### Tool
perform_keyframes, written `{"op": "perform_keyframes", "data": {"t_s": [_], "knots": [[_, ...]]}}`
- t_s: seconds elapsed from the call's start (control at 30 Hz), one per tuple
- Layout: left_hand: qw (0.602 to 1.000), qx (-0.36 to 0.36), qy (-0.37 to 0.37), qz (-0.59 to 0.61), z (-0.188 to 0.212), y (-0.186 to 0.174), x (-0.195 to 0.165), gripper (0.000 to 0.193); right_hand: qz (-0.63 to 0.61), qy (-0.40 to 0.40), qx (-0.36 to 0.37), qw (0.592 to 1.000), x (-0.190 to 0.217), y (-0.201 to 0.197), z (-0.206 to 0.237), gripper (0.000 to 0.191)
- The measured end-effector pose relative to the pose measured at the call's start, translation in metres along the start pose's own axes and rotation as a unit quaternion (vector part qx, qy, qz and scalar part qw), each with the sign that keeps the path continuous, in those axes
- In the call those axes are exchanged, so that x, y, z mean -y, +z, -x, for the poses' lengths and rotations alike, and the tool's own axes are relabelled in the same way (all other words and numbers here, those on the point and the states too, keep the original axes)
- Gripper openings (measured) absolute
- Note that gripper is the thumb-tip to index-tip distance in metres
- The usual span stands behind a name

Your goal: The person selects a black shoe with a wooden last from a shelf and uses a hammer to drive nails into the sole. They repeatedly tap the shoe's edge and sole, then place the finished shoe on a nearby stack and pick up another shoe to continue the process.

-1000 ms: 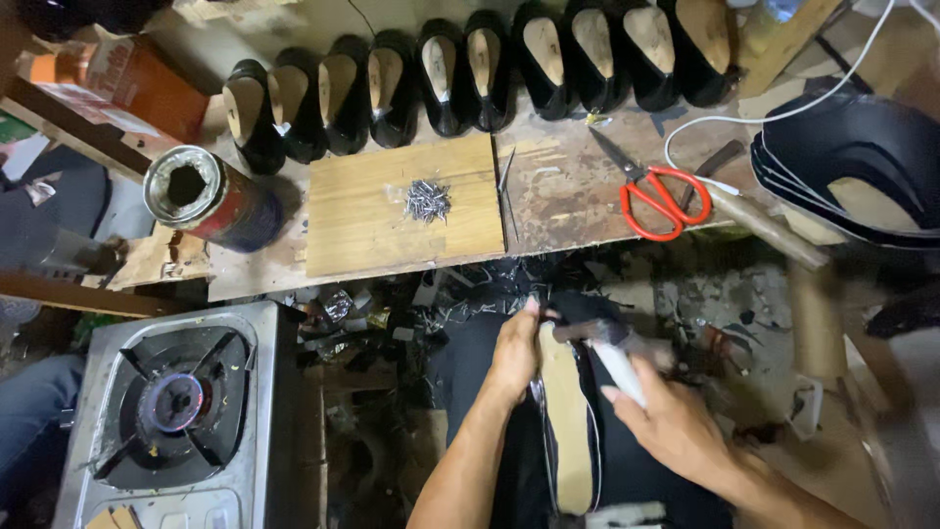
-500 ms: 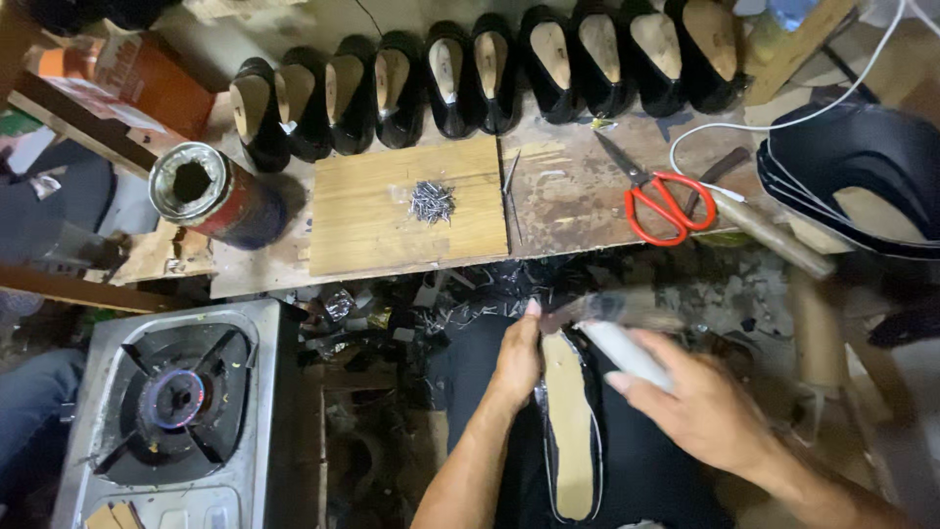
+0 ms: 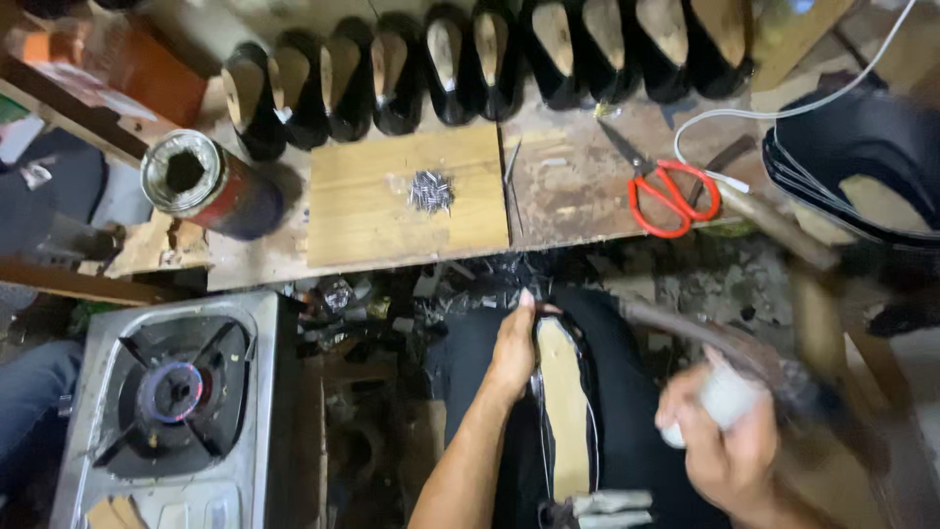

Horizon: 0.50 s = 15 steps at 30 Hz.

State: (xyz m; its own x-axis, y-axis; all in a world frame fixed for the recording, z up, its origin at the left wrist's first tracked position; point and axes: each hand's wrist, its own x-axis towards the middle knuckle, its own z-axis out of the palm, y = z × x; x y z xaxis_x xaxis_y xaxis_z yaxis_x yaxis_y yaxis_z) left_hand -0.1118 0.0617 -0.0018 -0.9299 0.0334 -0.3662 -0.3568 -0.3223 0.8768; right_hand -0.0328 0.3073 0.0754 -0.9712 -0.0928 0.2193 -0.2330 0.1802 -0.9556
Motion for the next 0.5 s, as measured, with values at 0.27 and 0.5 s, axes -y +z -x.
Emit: {"op": "perform_keyframes", "data": {"t_s": [0.27,0.5], "knots": [[1.000,0.012,0.006,0.020,-0.006,0.003,0.012,0.062,0.228,0.030,0.055,0.972,-0.050,-0.011,0.044,0.041],[0.999,-0.004,0.039,-0.036,-0.002,0.002,0.003,0.063,0.411,0.151,0.129,0.890,-0.046,-0.013,-0.005,0.043]]}}
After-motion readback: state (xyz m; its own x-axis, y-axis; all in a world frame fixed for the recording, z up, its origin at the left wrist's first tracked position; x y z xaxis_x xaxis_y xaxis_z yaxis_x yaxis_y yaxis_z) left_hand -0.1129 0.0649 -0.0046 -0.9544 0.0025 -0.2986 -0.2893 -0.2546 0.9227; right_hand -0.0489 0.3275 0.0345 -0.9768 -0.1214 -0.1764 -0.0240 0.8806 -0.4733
